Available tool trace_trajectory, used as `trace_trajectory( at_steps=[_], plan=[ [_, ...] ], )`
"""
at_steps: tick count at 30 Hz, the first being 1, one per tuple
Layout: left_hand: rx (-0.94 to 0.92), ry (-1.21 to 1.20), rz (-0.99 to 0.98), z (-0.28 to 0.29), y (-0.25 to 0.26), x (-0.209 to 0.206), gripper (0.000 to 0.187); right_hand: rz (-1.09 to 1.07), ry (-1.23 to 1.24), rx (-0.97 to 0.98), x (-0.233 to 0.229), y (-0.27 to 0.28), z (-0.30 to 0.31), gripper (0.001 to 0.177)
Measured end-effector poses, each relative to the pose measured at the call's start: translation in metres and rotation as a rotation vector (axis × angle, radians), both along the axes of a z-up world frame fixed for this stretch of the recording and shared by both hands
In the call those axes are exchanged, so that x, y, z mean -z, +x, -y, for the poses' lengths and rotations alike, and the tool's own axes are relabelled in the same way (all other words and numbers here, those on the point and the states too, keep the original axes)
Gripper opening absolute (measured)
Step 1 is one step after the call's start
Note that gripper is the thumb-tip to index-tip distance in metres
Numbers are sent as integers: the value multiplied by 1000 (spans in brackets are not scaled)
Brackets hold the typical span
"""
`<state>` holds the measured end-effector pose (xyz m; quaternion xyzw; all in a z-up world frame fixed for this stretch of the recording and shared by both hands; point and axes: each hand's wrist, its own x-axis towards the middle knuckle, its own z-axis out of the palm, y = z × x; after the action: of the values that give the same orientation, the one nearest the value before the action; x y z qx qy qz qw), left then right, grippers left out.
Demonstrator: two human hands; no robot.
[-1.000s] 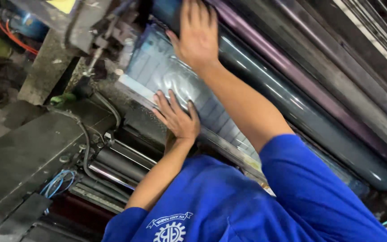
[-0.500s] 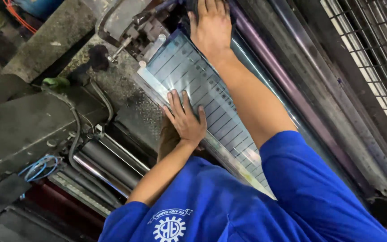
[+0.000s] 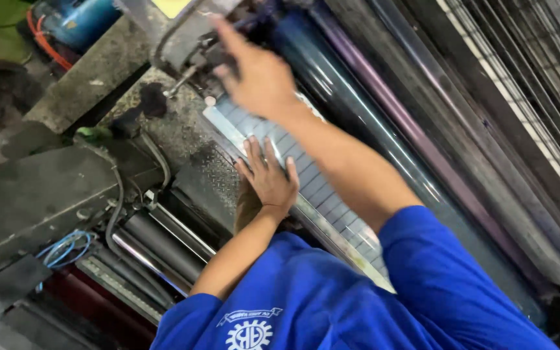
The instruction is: Cleaning the ink rollers and ink fountain of an offset printing press using a cloth and cleaning solution.
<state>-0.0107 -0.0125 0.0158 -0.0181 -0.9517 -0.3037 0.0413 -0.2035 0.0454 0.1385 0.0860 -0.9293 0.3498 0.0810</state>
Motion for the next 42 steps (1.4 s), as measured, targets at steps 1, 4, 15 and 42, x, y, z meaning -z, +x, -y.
trace_trajectory(
  at_steps=[1,4,15,42],
  plan=[
    [5,-36,28,-2,0,-3,74,94,-100,-38,11,-1,11,69],
    [12,-71,27,1,-3,-5,73,108,-306,-62,42,-17,27,72],
    [3,-57,51,3,4,-6,71,11,-468,235,46,-56,-1,44],
    [-28,-16,-6,-1,1,-2,74,-38,589,167,49,91,-133,94]
  ],
)
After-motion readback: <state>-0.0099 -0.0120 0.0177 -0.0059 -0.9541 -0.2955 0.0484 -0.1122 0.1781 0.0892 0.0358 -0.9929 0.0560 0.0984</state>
